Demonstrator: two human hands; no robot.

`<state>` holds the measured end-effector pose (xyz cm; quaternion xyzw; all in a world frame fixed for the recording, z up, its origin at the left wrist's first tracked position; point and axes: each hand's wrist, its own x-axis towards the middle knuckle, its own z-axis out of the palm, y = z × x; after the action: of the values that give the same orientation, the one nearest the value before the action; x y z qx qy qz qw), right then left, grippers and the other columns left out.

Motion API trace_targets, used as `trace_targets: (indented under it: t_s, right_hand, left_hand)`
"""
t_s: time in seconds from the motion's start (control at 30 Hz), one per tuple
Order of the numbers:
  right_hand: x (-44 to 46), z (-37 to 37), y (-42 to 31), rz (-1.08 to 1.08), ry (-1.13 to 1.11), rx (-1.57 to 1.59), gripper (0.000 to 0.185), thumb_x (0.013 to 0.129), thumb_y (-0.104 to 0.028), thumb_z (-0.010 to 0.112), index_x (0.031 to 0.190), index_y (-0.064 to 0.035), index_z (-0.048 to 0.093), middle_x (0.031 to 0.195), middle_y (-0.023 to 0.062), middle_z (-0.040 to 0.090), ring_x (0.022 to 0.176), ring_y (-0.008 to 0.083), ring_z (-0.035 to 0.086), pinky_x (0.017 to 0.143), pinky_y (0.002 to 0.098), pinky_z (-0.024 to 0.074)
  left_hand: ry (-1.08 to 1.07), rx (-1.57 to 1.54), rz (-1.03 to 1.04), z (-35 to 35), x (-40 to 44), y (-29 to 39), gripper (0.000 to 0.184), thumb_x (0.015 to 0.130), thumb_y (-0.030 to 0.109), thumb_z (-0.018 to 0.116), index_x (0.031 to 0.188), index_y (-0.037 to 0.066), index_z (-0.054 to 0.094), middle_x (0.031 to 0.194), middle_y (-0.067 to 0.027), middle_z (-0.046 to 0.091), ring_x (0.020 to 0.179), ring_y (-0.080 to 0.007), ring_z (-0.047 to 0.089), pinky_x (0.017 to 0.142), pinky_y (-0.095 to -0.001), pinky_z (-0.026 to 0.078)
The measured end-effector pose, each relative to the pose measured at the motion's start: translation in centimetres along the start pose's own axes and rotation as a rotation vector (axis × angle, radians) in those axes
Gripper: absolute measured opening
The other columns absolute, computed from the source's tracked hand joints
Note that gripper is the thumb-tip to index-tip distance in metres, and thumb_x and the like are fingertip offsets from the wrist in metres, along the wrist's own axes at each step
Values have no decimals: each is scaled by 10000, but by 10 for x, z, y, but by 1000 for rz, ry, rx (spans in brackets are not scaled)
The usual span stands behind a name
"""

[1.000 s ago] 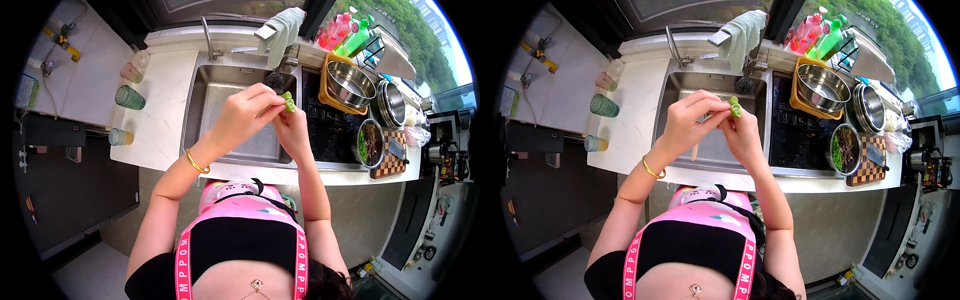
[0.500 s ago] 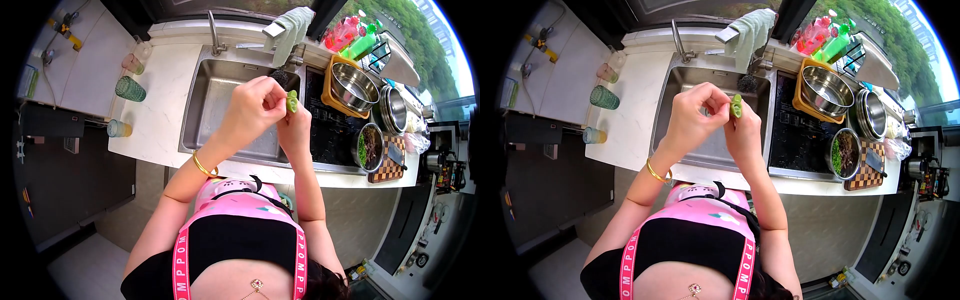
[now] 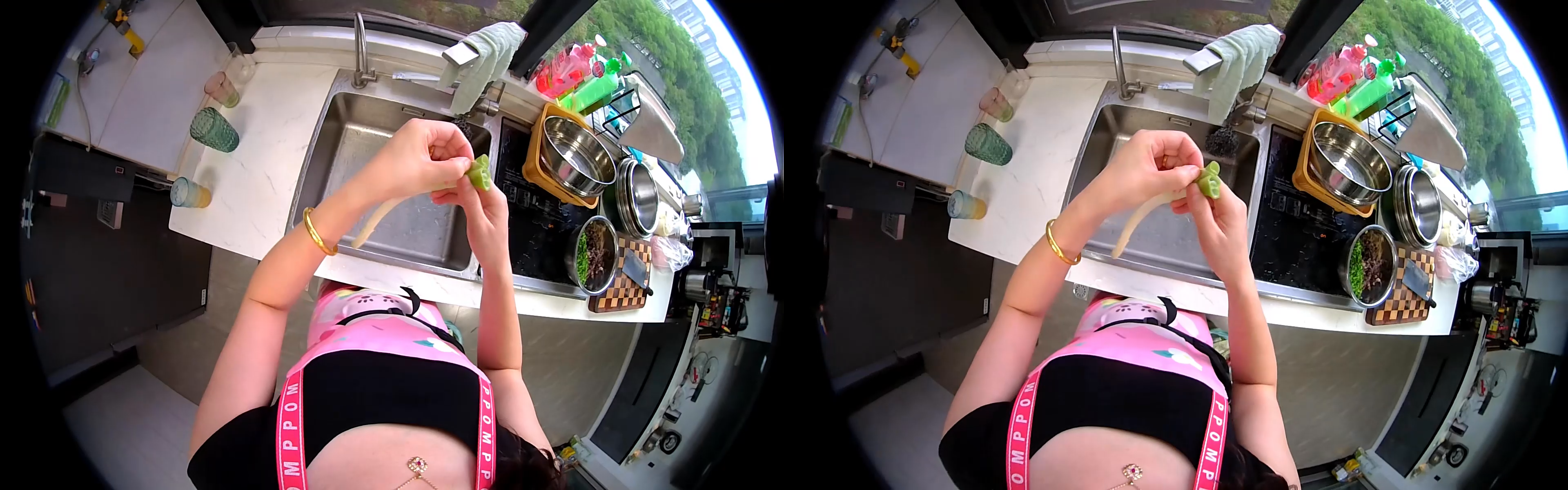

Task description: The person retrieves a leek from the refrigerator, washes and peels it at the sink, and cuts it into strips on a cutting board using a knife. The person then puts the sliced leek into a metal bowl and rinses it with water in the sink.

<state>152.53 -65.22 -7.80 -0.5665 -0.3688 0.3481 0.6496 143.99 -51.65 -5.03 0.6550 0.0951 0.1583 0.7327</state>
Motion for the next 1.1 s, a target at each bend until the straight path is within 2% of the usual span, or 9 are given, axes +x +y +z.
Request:
trace_targets:
  t_s: [0.37,0.53,0.63,0.77,0.83,0.87,0.93,0.97,1.1]
  right_hand:
    - [3,-2,12,25,184,199,386,958,-245,343,976,78,554,823,162,650,686,191,639,645,290,518]
    - [11,-26,1,-71,239,165,434,973,-287,286,998,68,535,883,227,643,749,245,646,679,312,536]
    - [15,-27,2,-93,222,180,424,977,-272,275,1012,68,526,914,238,635,822,250,644,712,325,539]
    - [10,-37,4,-107,315,145,421,978,-259,274,1031,73,526,924,225,636,848,250,642,744,334,543]
    - [10,-39,4,-105,313,123,424,980,-261,276,1043,77,524,929,223,636,849,247,642,744,331,543]
    - [10,-39,3,-98,302,99,428,981,-262,277,1054,81,523,933,220,636,849,243,642,745,328,542]
    - [12,-31,3,-90,242,81,417,987,-252,301,1106,87,512,970,198,633,879,230,636,777,308,531]
    - [13,-27,2,-91,213,67,399,987,-237,312,1123,83,510,987,185,628,894,219,630,786,305,527]
    - [12,-13,3,-124,161,-54,325,979,-156,389,1192,64,496,1037,120,605,937,156,594,810,290,514]
  left_hand:
    - [-157,-85,-144,-13,14,-6,89,819,103,580,842,19,595,707,6,574,626,-31,510,590,-176,431]
    - [-70,-83,-84,-42,11,-5,98,870,144,555,883,47,565,771,15,571,633,-39,499,604,-176,436]
    - [-47,-347,-103,-47,-2,-3,134,911,132,508,1008,39,513,909,-48,601,763,-63,560,715,-202,487]
    - [-54,-491,-30,-89,-23,-40,156,923,152,505,1035,45,491,884,-49,600,757,-65,560,705,-202,485]
    - [517,-117,105,-100,-29,-39,147,897,168,561,1003,69,534,842,-24,597,703,-69,561,661,-210,489]
    - [510,-118,105,-97,-27,-41,147,897,168,561,1003,69,534,842,-24,597,703,-69,561,661,-210,489]
    - [354,471,69,-63,-24,-22,114,857,107,600,965,69,597,821,-2,569,690,-82,556,629,-229,466]
    - [295,604,236,-43,-19,-21,154,781,100,689,924,70,639,801,-11,575,697,-97,568,652,-228,473]
    - [142,565,458,1,6,-11,229,722,72,717,937,28,650,812,-57,577,659,-128,592,612,-240,509]
